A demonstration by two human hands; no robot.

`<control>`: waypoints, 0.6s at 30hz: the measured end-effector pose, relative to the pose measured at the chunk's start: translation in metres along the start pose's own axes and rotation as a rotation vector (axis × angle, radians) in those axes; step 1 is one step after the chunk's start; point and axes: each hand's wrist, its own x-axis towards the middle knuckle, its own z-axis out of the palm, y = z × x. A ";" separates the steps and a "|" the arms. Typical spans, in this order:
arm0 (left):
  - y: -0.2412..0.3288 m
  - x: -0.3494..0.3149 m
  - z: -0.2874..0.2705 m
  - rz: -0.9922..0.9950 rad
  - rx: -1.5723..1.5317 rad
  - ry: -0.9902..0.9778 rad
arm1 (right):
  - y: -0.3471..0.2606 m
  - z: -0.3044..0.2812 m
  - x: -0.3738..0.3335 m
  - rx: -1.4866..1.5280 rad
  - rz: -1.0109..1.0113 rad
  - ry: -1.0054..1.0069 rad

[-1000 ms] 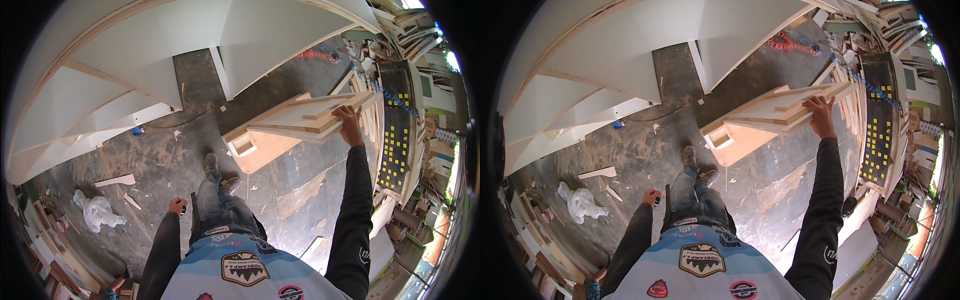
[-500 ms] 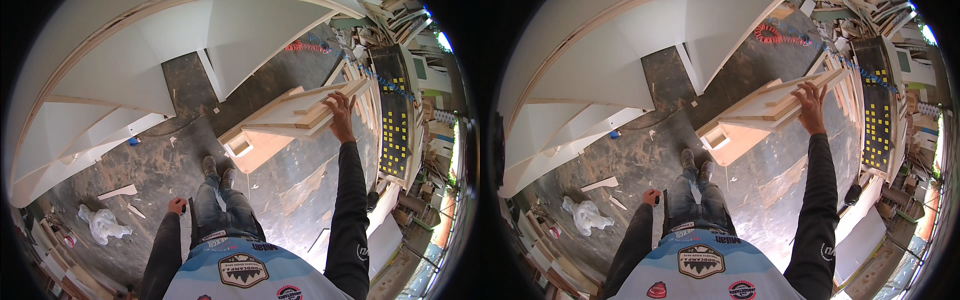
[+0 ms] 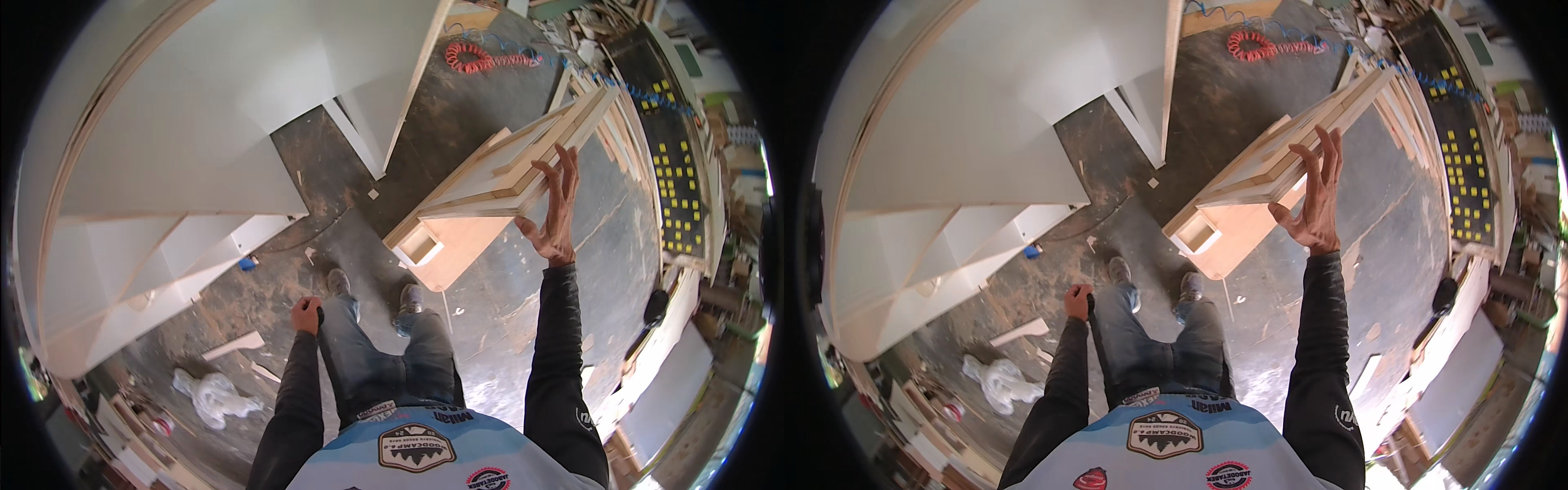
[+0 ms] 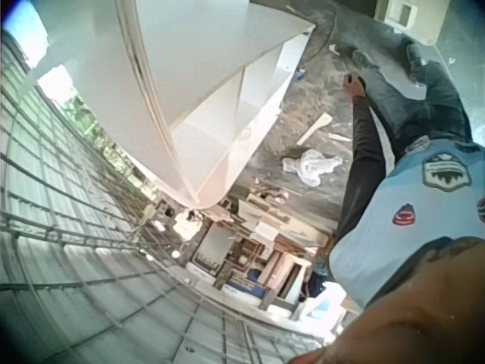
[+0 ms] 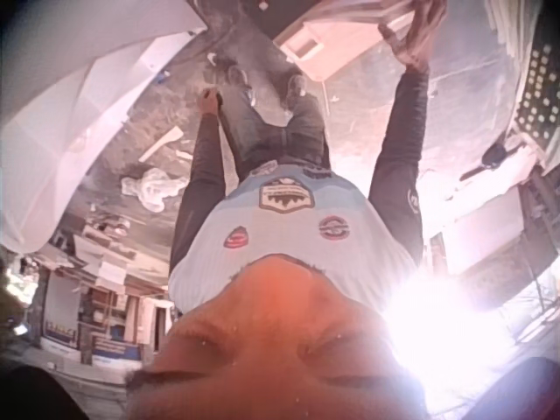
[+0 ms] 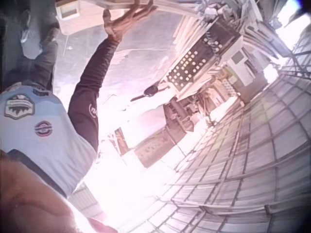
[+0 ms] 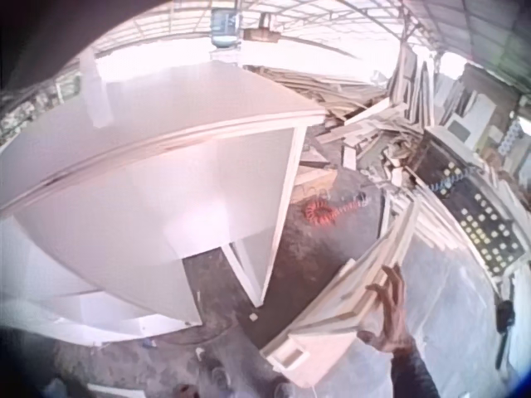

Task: The person positions wooden boards on a workbench, uses a tape measure to check dimensions, and hammers nails into the wood to join pieces together.

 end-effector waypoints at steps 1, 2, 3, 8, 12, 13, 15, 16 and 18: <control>0.005 0.018 0.009 -0.017 0.046 0.020 | -0.003 0.005 -0.002 0.038 0.017 0.048; 0.015 0.037 0.020 -0.042 0.110 -0.007 | -0.006 0.011 -0.003 0.067 0.037 0.095; 0.025 0.051 0.031 -0.068 0.176 -0.031 | -0.011 0.021 -0.005 0.044 0.071 0.155; 0.068 0.118 0.085 -0.017 0.475 -0.203 | -0.010 0.071 -0.013 0.050 0.166 0.469; 0.054 0.164 0.127 0.181 0.690 -0.198 | -0.005 0.100 -0.021 0.136 0.123 0.665; 0.048 0.174 0.139 0.235 0.735 -0.186 | 0.000 0.103 -0.022 0.124 0.097 0.678; 0.022 0.204 0.168 0.303 0.799 -0.250 | 0.010 0.112 -0.021 0.109 0.031 0.698; 0.008 0.219 0.184 0.338 0.829 -0.281 | 0.013 0.111 -0.020 0.088 0.002 0.680; -0.007 0.235 0.220 0.337 0.977 -0.342 | 0.024 0.119 -0.021 0.071 -0.070 0.738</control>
